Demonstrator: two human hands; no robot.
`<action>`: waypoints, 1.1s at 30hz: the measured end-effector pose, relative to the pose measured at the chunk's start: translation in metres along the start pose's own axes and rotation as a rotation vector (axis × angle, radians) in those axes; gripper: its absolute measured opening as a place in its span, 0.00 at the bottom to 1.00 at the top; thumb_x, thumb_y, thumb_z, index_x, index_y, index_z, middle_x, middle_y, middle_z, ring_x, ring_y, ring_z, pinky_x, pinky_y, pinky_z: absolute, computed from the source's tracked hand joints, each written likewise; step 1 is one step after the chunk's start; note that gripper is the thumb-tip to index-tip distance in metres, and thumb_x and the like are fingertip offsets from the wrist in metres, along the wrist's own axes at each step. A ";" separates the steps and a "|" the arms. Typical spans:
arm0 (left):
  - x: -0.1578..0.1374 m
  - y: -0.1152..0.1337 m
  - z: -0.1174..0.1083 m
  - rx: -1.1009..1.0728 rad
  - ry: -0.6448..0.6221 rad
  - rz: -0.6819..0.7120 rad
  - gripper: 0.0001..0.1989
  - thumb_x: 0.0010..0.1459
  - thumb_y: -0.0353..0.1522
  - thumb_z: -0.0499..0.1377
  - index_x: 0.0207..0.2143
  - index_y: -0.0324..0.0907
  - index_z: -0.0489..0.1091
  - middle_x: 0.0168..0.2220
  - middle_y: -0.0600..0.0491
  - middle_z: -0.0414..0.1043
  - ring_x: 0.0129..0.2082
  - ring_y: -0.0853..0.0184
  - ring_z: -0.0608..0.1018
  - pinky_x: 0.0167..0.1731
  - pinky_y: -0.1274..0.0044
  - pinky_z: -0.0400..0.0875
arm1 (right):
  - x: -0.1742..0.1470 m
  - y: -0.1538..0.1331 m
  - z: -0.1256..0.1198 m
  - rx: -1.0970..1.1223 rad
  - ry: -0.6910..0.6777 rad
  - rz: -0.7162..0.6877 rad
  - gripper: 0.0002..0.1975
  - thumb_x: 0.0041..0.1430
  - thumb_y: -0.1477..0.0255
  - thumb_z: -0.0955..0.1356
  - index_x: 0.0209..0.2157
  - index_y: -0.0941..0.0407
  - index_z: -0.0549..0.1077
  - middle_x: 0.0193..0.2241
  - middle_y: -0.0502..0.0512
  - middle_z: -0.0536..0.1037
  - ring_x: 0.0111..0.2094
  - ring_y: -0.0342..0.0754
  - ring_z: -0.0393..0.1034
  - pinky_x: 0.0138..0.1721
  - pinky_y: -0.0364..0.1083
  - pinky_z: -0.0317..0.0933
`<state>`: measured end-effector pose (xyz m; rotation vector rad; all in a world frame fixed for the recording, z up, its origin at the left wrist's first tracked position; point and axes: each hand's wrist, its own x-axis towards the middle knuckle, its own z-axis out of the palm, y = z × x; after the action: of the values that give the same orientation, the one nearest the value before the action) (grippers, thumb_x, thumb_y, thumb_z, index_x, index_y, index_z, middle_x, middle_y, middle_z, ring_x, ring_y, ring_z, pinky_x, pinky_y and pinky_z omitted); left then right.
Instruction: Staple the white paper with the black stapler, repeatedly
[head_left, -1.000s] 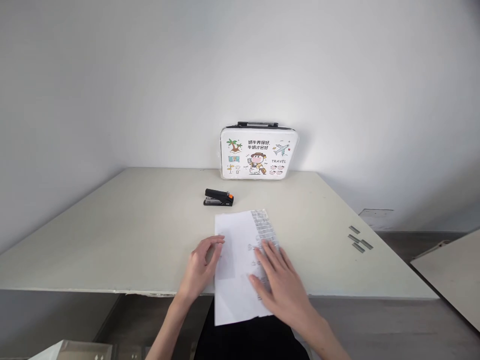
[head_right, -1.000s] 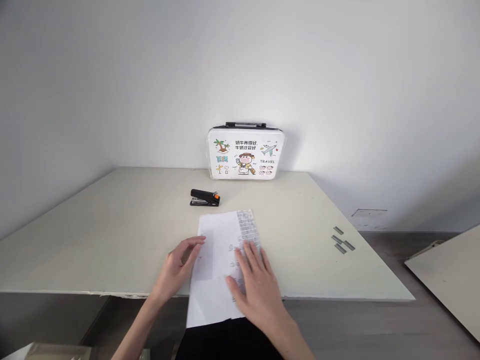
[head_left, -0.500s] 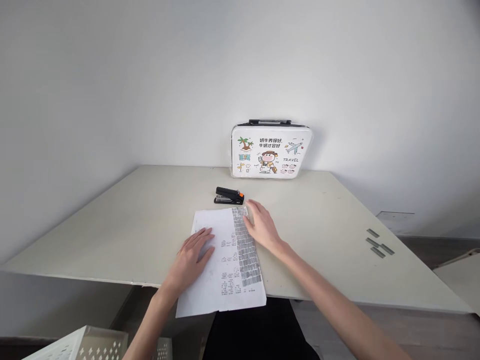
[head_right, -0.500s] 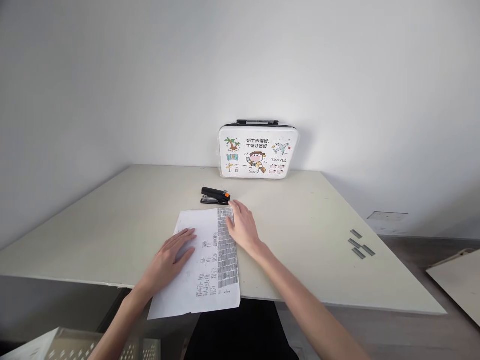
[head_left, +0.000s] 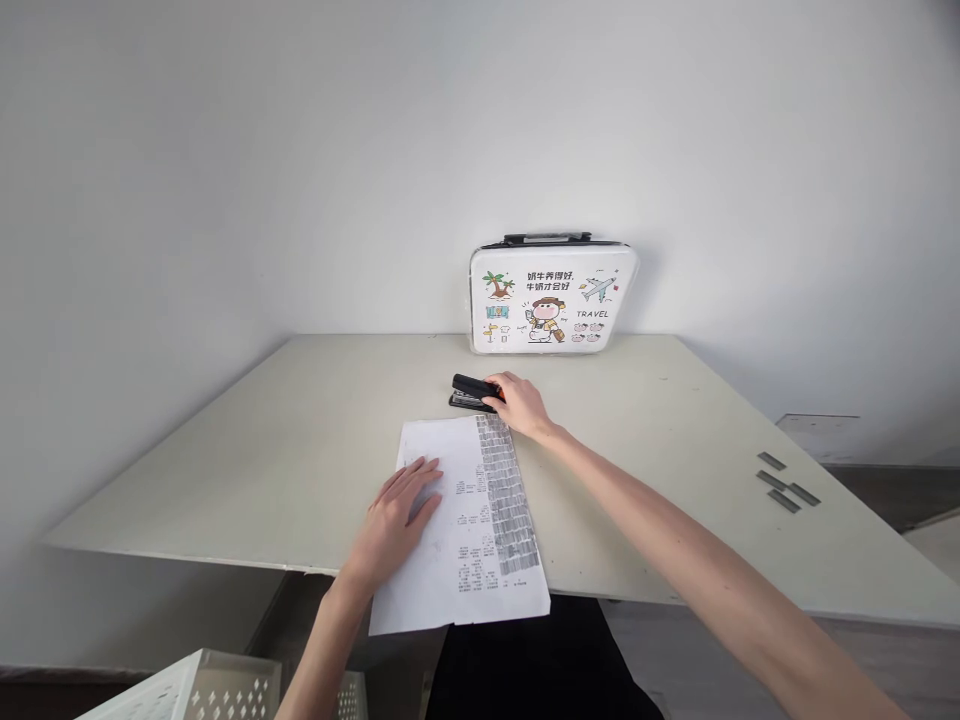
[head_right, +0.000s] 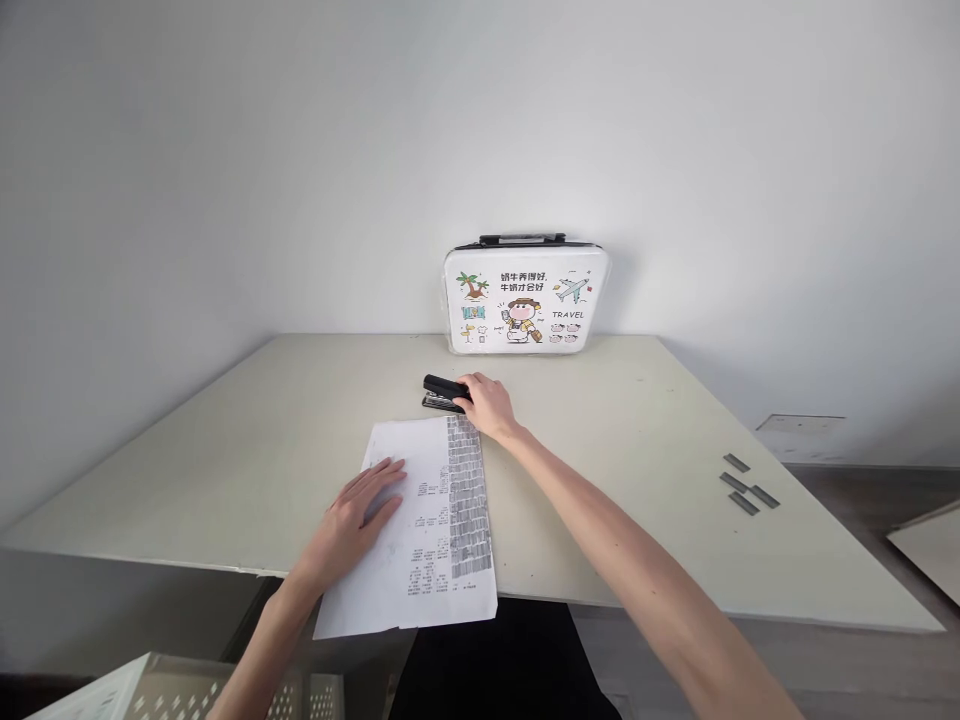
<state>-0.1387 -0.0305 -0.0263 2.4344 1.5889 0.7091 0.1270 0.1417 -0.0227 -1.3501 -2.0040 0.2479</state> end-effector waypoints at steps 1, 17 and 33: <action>0.000 0.000 0.000 -0.002 -0.005 -0.001 0.17 0.74 0.41 0.51 0.59 0.52 0.70 0.66 0.57 0.70 0.70 0.60 0.66 0.68 0.59 0.64 | -0.008 0.006 -0.007 -0.004 0.010 0.009 0.13 0.65 0.71 0.72 0.50 0.51 0.76 0.49 0.56 0.81 0.44 0.53 0.77 0.49 0.52 0.68; 0.013 -0.002 -0.002 -0.022 -0.058 0.049 0.17 0.74 0.40 0.50 0.60 0.52 0.71 0.67 0.56 0.68 0.70 0.60 0.65 0.70 0.59 0.60 | -0.194 0.062 -0.157 0.141 -0.080 0.277 0.21 0.67 0.51 0.66 0.54 0.46 0.75 0.51 0.58 0.80 0.49 0.59 0.75 0.40 0.51 0.71; 0.044 0.000 -0.001 0.117 -0.054 0.124 0.20 0.75 0.41 0.47 0.62 0.51 0.69 0.66 0.55 0.69 0.70 0.56 0.65 0.68 0.56 0.63 | -0.238 0.062 -0.168 0.409 -0.025 0.492 0.25 0.71 0.49 0.60 0.59 0.45 0.74 0.61 0.57 0.75 0.63 0.58 0.68 0.63 0.56 0.64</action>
<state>-0.1249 0.0088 -0.0121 2.6309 1.5117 0.5785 0.3309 -0.0750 -0.0345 -1.5407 -1.4983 0.8518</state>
